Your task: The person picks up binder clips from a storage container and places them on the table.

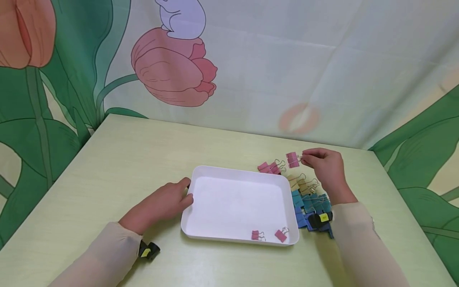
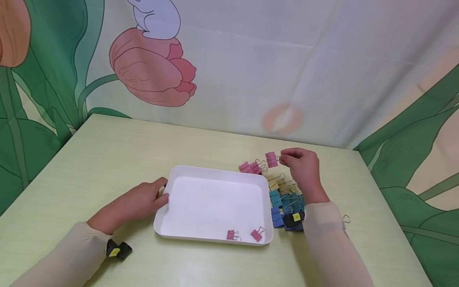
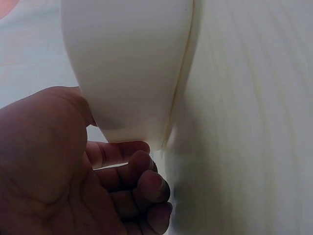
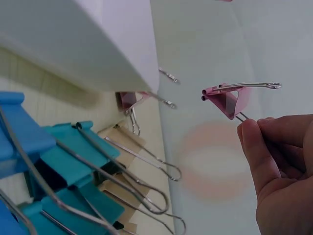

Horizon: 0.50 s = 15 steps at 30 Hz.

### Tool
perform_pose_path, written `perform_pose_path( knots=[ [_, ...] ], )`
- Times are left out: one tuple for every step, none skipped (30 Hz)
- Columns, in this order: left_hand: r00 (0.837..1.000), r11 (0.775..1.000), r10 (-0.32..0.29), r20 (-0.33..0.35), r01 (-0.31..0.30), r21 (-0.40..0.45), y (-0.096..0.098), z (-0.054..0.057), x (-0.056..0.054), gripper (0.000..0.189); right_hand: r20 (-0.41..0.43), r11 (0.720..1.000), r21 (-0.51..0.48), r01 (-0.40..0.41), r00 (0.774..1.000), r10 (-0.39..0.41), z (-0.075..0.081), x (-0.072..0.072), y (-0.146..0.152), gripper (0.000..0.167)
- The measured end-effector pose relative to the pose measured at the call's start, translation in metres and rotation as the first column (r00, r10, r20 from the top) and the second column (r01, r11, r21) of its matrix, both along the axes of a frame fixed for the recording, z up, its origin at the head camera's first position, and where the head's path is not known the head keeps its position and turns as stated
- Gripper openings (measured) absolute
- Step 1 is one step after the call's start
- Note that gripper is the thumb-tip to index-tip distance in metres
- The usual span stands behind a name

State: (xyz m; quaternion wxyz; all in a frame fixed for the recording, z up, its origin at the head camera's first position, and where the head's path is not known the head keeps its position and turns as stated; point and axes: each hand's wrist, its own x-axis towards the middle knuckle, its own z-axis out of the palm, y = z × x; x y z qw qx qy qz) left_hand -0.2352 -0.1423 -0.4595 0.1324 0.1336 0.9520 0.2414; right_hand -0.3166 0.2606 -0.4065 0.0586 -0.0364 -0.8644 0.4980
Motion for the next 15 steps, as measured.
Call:
perform_pose_path(
  knots=[
    [1.000, 1.000, 0.001, 0.001, -0.001, 0.001, 0.000, 0.000, 0.000, 0.044, 0.004, 1.000, -0.002, 0.009, 1.000, -0.009, -0.002, -0.003, 0.001, 0.033],
    [1.000, 1.000, 0.000, 0.002, 0.000, 0.003, 0.000, 0.000, 0.000, 0.044, 0.010, 1.000, -0.003, 0.018, 1.000, -0.018, -0.004, -0.005, 0.002, 0.032],
    [1.000, 1.000, 0.000, 0.003, 0.000, 0.003, 0.000, 0.001, 0.000, 0.044, 0.017, 1.000, -0.003, 0.025, 1.000, -0.025, -0.006, -0.008, 0.002, 0.032],
    [1.000, 1.000, 0.000, 0.004, 0.000, 0.003, 0.000, 0.001, 0.000, 0.044, 0.022, 1.000, -0.004, 0.030, 0.999, -0.030, -0.007, -0.010, 0.002, 0.031],
    [1.000, 1.000, -0.002, 0.002, 0.002, 0.004, 0.000, 0.000, 0.000, 0.044, 0.027, 0.999, -0.006, 0.034, 0.999, -0.034, -0.008, -0.012, 0.003, 0.031],
    [1.000, 1.000, -0.002, 0.002, 0.002, 0.005, 0.000, 0.000, 0.000, 0.044, 0.034, 0.999, -0.010, 0.039, 0.999, -0.039, -0.009, -0.014, 0.003, 0.031],
    [1.000, 1.000, -0.004, 0.001, 0.004, 0.006, 0.000, 0.001, 0.001, 0.044, 0.042, 0.999, -0.011, 0.043, 0.998, -0.043, -0.010, -0.016, 0.003, 0.031],
    [1.000, 1.000, -0.005, 0.001, 0.005, 0.007, 0.000, 0.001, 0.000, 0.044, 0.050, 0.999, -0.017, 0.044, 0.998, -0.044, -0.010, -0.018, 0.003, 0.031],
    [1.000, 1.000, -0.005, 0.000, 0.005, 0.007, 0.000, 0.001, 0.000, 0.044, 0.060, 0.999, -0.020, 0.046, 0.997, -0.045, -0.010, -0.020, 0.003, 0.031],
    [1.000, 1.000, -0.005, -0.002, 0.005, 0.006, 0.000, 0.001, 0.000, 0.044, 0.071, 0.999, -0.021, 0.047, 0.996, -0.045, -0.011, -0.021, 0.002, 0.031],
    [1.000, 1.000, -0.005, 0.000, 0.005, 0.007, 0.000, 0.001, 0.000, 0.043, 0.085, 0.999, -0.015, 0.048, 0.995, -0.047, -0.011, -0.022, 0.002, 0.031],
    [1.000, 1.000, -0.005, 0.000, 0.005, 0.009, 0.000, 0.001, 0.000, 0.043, 0.098, 0.999, -0.009, 0.050, 0.994, -0.049, -0.011, -0.023, 0.002, 0.032],
    [1.000, 1.000, -0.006, -0.001, 0.006, 0.010, 0.000, 0.001, 0.000, 0.043, 0.111, 0.999, -0.001, 0.051, 0.992, -0.051, -0.011, -0.024, 0.002, 0.032],
    [1.000, 1.000, -0.006, -0.002, 0.006, 0.010, 0.000, 0.001, 0.000, 0.044, 0.124, 0.999, 0.005, 0.054, 0.991, -0.054, -0.012, -0.025, 0.002, 0.032],
    [1.000, 1.000, -0.007, -0.003, 0.007, 0.010, 0.000, 0.001, 0.000, 0.044, 0.135, 0.998, 0.014, 0.054, 0.989, -0.055, -0.013, -0.025, 0.002, 0.032]
  ],
)
